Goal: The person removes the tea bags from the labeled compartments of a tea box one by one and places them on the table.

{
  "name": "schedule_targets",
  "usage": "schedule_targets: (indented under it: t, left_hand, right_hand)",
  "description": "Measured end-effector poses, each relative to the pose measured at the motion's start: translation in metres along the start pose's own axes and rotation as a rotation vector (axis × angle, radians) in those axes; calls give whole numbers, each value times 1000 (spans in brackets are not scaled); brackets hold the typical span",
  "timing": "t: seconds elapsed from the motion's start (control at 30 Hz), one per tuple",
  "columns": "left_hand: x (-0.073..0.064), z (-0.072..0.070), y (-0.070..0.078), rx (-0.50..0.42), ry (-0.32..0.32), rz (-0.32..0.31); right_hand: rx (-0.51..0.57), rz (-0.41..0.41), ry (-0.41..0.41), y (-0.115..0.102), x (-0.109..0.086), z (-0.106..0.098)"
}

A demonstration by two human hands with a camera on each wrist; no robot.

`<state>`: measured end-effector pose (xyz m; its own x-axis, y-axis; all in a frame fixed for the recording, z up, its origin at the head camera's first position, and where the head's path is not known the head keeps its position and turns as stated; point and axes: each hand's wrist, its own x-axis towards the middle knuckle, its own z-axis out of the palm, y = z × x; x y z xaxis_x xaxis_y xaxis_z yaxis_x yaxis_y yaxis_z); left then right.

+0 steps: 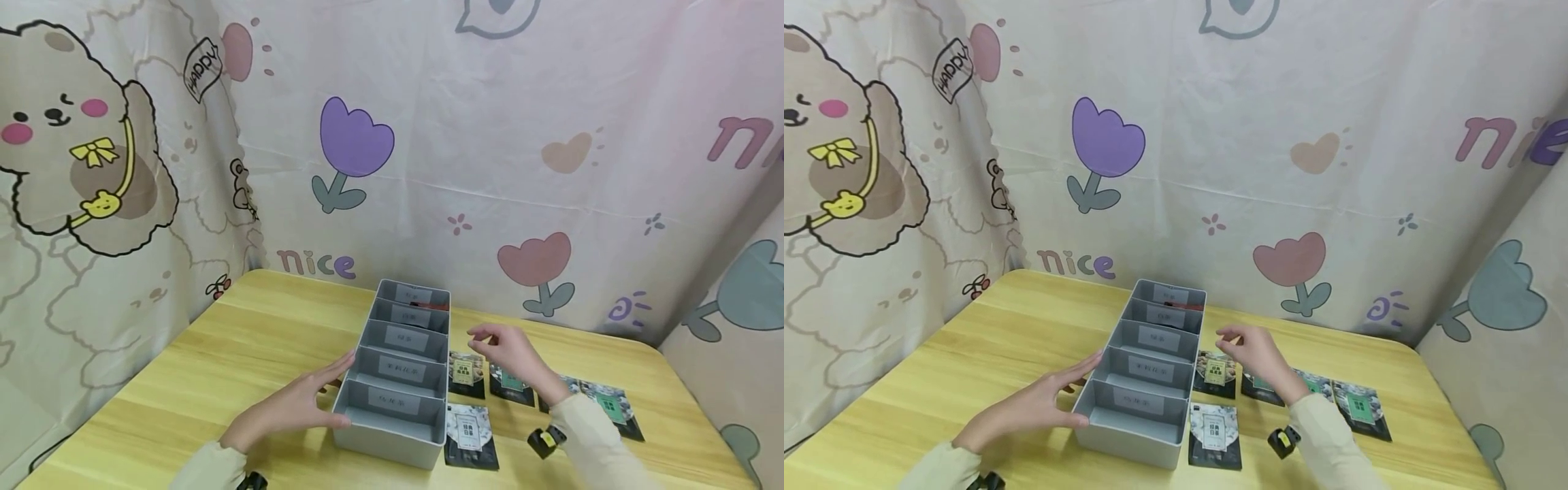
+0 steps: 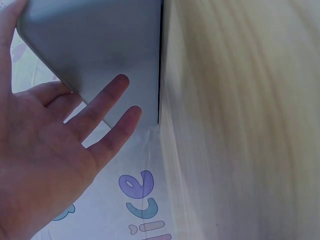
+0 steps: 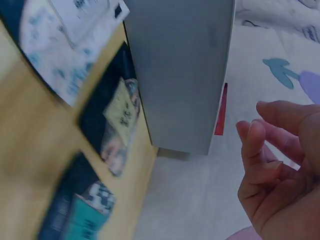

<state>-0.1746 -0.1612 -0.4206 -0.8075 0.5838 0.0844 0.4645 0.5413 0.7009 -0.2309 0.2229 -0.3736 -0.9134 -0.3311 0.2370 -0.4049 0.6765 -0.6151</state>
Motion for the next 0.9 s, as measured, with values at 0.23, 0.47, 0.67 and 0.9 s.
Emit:
schedule_targets:
  t: [0.23,0.47,0.67,0.9]
  left_hand:
    - [3,-3,0,1,1,15]
    - [2,-2,-2,15,10,28]
    - [0,1,-3,11,9,23]
    - [0,1,-1,6,9,23]
  right_hand:
    - [-12,-33,-96,-13,29,-10]
    - [33,-12,-192,-14,51,-3]
    - [60,11,-246,-14,59,12]
    - [54,-40,-291,-17,66,24]
